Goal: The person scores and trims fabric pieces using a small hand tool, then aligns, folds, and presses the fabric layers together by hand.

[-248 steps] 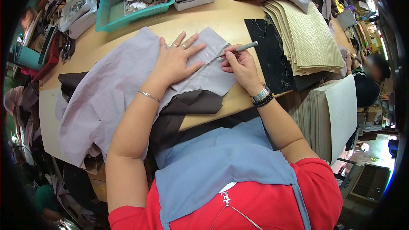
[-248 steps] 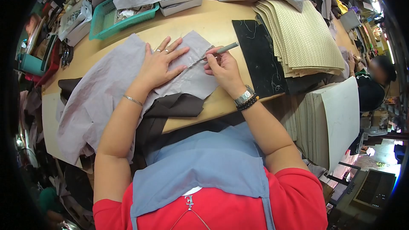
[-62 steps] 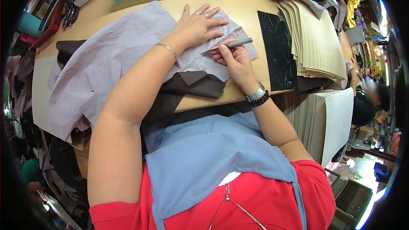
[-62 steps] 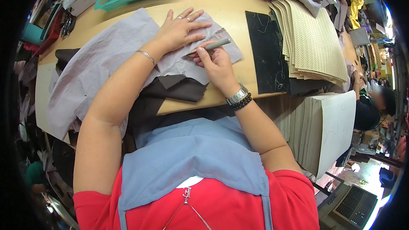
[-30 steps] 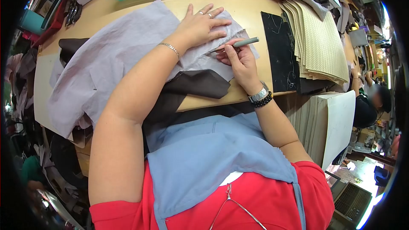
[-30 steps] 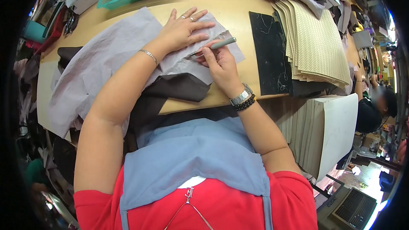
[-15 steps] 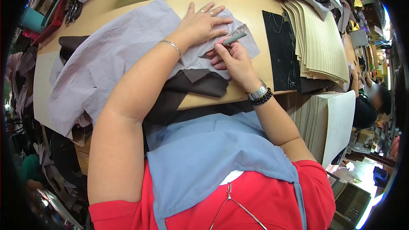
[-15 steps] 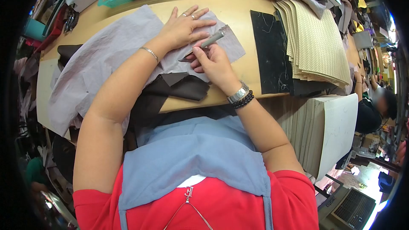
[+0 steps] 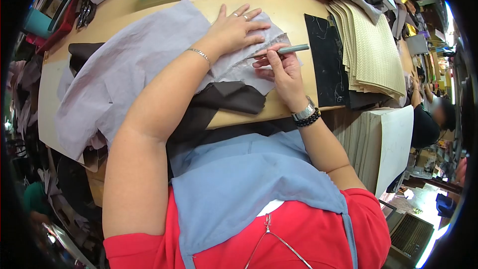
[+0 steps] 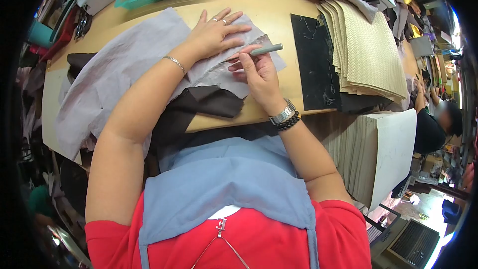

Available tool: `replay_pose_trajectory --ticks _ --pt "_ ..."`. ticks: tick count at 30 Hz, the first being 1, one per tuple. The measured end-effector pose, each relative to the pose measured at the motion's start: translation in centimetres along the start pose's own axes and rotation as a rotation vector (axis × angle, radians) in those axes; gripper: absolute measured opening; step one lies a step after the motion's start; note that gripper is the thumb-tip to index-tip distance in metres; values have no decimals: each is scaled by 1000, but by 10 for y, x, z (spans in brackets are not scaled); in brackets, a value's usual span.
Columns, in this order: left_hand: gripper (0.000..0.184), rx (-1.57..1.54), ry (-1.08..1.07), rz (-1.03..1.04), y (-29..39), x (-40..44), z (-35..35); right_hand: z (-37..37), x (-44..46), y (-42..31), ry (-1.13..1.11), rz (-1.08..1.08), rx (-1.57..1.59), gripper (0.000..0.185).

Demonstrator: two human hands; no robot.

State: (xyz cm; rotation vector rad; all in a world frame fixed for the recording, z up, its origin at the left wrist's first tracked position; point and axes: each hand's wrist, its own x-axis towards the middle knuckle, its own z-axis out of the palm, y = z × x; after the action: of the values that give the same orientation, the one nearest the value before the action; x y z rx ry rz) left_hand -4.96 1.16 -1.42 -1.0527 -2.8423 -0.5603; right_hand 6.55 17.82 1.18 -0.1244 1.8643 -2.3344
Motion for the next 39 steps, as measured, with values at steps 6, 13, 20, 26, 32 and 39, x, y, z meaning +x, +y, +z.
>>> replay_pose_trajectory --ticks 6,13,20,26,32,39 --pt "46 9 -3 -3 0 -2 -1 0 0 11 34 2 -46 15" --pt "46 8 5 -3 -1 -1 1 -2 2 14 -13 -5 -87 14" --pt "46 3 31 4 -1 -1 3 -1 2 12 -3 19 -96 15" --pt "46 5 37 5 -2 -1 4 -1 2 14 -17 22 -95 17" --pt "45 6 35 8 -2 -2 4 9 3 6 -64 106 -139 17" --pt "45 17 41 17 -3 -1 5 14 8 1 -103 260 -188 22"
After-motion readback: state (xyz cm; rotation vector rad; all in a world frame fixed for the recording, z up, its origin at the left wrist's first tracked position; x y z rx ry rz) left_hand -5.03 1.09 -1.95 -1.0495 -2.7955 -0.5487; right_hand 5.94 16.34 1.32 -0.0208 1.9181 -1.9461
